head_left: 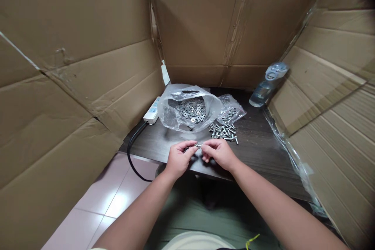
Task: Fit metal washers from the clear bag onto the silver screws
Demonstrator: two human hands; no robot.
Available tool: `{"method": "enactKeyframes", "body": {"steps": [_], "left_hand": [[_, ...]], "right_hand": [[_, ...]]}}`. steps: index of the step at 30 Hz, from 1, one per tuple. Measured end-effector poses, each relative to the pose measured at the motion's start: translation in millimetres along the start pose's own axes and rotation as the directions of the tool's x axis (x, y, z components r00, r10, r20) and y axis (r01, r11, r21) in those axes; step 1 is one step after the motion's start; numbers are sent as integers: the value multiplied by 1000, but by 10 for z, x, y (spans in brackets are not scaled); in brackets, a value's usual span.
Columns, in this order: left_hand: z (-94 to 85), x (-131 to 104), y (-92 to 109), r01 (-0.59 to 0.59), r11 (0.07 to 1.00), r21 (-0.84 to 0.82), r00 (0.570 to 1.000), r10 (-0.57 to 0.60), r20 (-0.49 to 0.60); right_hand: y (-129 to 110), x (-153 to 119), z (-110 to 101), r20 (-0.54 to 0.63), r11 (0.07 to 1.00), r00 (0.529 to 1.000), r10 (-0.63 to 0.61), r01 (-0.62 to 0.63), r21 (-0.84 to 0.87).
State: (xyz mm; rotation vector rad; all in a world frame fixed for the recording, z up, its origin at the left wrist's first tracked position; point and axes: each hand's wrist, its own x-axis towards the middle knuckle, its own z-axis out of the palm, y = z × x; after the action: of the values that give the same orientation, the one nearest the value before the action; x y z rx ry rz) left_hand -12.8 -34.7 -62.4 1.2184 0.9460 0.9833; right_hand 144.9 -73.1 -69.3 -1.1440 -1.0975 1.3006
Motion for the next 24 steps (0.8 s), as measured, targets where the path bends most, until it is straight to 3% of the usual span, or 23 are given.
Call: {"method": "enactKeyframes", "body": {"steps": [4, 7, 9, 12, 15, 19, 21, 24], "left_hand": [[-4, 3, -8, 0, 1000, 3, 1000, 0, -3], [-1, 5, -5, 2, 1000, -11, 1000, -2, -13], [5, 3, 5, 0, 1000, -7, 1000, -1, -10], [10, -4, 17, -10, 1000, 28, 1000, 10, -1], [4, -6, 12, -24, 998, 61, 1000, 24, 0], [-3, 2, -7, -38, 998, 58, 999, 38, 1], [0, 6, -13, -41, 997, 62, 999, 41, 8], [4, 7, -19, -42, 996, 81, 999, 41, 5]], "right_hand": [[-12, -5, 7, -83, 1000, 996, 18, -17, 13], [-21, -17, -8, -41, 993, 998, -53, 57, 108], [-11, -14, -14, 6, 994, 998, -70, 69, 81], [10, 1, -7, 1, 1000, 1000, 9, -9, -23], [4, 1, 3, -48, 998, 997, 59, -57, 24], [-12, -17, -16, 10, 992, 999, -41, 39, 120], [-4, -15, -24, 42, 996, 998, -55, 52, 67], [7, -3, -12, 1, 999, 1000, 29, -29, -37]]}}
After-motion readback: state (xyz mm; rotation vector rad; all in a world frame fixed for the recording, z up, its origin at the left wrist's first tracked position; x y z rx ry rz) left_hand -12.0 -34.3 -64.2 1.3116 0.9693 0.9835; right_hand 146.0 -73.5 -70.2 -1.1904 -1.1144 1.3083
